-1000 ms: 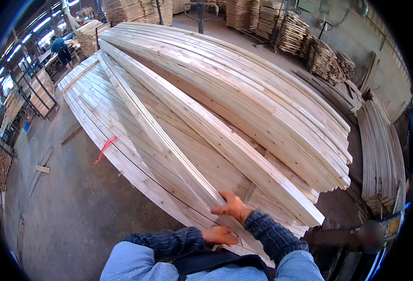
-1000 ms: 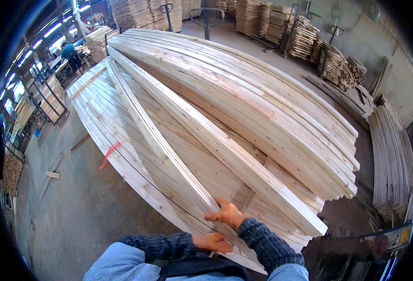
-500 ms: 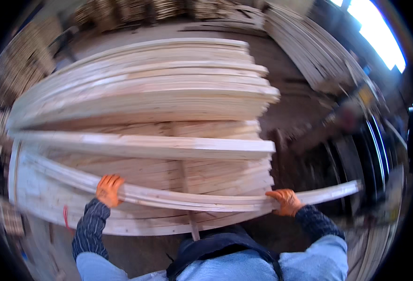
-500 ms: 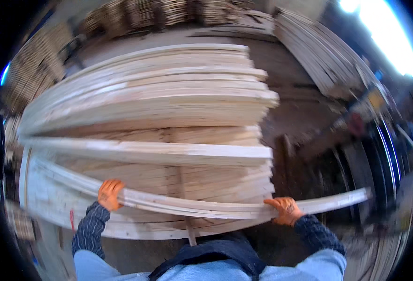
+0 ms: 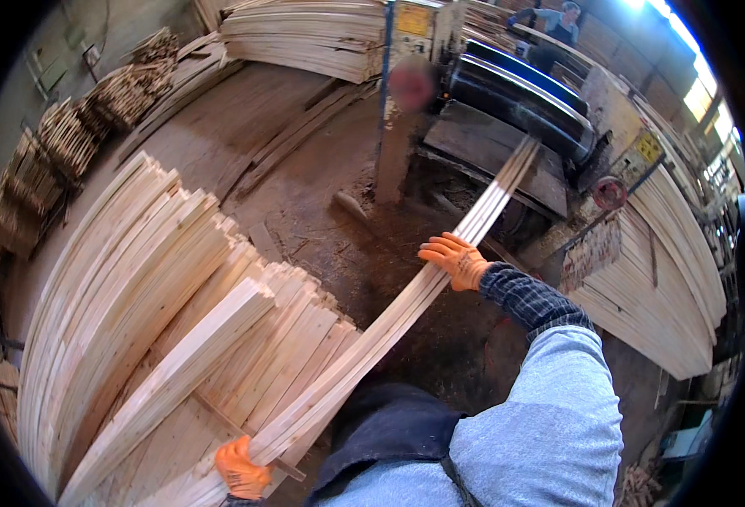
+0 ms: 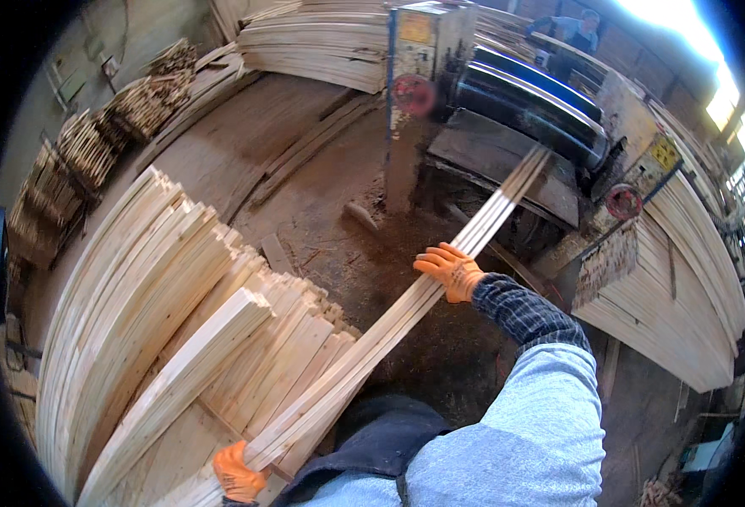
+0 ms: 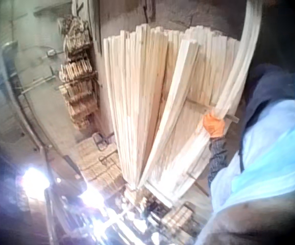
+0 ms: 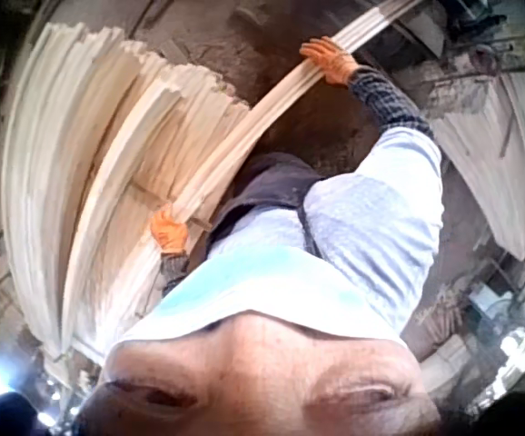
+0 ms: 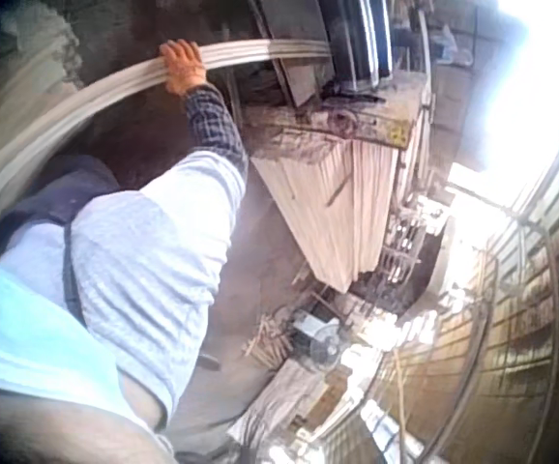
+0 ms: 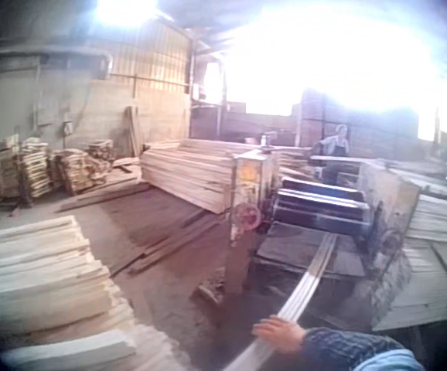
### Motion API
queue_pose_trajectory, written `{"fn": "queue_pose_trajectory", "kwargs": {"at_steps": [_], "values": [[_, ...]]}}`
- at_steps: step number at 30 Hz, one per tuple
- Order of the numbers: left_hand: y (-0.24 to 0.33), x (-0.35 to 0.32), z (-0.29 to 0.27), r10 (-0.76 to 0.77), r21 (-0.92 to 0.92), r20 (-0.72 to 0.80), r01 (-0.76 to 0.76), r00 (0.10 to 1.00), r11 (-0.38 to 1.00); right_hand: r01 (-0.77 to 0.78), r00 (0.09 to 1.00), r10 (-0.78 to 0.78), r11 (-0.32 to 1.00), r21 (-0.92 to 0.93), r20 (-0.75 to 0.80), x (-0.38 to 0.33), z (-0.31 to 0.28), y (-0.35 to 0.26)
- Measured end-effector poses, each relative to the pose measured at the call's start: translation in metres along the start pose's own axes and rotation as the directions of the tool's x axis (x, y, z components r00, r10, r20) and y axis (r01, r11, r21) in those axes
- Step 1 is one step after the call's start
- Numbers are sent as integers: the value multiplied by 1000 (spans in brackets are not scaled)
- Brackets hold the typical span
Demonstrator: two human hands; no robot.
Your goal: The person picks up wooden slats from a stack and feeds them into a roller-press machine, then moves to a large press and uses a long wooden pole to position slats on a rotating platform.
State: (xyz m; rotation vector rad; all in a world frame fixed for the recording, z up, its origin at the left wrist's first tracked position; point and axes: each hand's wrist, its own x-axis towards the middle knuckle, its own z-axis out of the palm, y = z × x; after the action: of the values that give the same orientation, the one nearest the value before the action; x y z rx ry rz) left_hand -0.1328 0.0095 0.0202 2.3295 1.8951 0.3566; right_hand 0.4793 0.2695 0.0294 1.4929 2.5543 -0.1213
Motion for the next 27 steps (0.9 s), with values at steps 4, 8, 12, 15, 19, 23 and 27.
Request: {"fn": "queue_pose_trajectory", "kwargs": {"at_steps": [4, 8, 12, 15, 19, 23, 27], "values": [[85, 57, 22, -26, -11, 87, 27, 996, 1000, 208, 974, -196, 973, 98, -117, 10, 10, -26], [121, 76, 76, 2, -184, 46, 7, 999, 983, 495, 867, -452, 834, 244, -210, 19, 33, -102], [176, 104, 75, 26, -292, 7, -23, 1000, 956, 527, 842, -538, 807, 266, -36, 28, 27, -150], [180, 89, 69, 40, -275, -117, -71, 992, 959, 470, 864, -501, 834, 289, 43, 27, 24, -124], [121, 25, 54, 97, -111, -166, -116, 981, 987, 422, 906, -417, 883, 206, -71, 12, 35, -63], [48, -74, 42, 27, 109, -308, 7, 951, 994, 266, 949, -235, 955, 130, -210, 6, 46, -26], [55, -81, 26, -86, 105, -267, 118, 960, 987, 197, 951, -162, 974, 114, -264, 11, 34, -44]]}}
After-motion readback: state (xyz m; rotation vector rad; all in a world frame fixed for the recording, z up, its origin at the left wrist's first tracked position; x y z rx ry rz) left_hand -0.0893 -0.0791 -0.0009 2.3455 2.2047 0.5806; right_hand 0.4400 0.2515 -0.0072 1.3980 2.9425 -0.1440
